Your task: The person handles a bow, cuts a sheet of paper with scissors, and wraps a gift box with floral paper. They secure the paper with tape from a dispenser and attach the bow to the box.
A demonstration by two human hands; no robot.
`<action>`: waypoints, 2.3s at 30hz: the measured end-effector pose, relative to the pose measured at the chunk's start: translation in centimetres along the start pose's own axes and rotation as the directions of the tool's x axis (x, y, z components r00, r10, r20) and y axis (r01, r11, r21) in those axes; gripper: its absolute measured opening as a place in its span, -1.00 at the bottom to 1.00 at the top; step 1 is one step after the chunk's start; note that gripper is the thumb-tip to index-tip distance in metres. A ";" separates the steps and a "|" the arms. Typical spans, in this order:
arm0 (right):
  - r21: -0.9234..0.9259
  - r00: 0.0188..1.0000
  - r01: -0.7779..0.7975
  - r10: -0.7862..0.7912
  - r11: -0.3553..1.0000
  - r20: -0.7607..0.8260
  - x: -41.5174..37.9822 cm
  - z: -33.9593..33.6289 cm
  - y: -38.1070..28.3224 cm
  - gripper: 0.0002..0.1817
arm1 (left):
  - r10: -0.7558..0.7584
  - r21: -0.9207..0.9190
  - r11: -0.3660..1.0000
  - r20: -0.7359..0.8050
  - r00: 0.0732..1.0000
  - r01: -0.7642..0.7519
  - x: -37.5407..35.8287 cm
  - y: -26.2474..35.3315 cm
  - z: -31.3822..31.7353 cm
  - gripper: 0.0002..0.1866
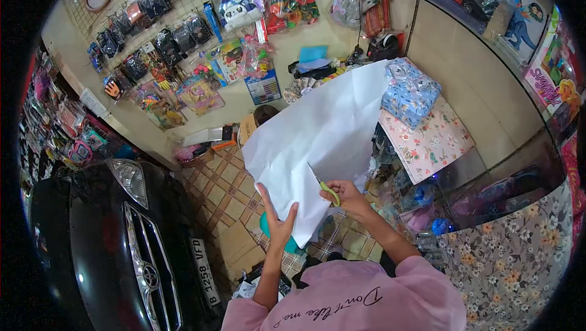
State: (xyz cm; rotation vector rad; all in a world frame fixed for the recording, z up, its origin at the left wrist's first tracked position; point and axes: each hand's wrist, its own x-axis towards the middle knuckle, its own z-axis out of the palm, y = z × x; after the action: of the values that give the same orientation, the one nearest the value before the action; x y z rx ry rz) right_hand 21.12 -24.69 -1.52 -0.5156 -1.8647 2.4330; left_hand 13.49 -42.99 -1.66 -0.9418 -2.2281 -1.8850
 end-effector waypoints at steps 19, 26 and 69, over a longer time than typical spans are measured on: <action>-0.033 0.990 0.141 -0.142 0.989 -0.018 1.6 -0.6 -0.4 -0.77 | -0.086 -0.076 0.993 0.036 0.996 0.089 -1.6 0.3 0.6 0.00; -0.194 0.967 0.230 -0.247 0.954 -0.068 2.0 -0.9 1.1 -0.76 | -0.160 -0.056 0.984 0.153 0.975 0.171 -1.2 -1.4 -1.3 -0.31; 0.098 0.936 0.104 -0.130 0.990 0.327 2.8 0.5 4.9 -0.80 | -0.394 -0.103 0.890 0.317 0.863 0.445 8.5 4.1 -8.4 -0.52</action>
State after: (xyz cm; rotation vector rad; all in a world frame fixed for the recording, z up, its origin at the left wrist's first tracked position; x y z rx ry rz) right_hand 19.14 -25.90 -6.67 0.0167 -1.8321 2.6296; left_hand 5.90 -47.04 7.56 -0.8489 -2.6564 -2.2862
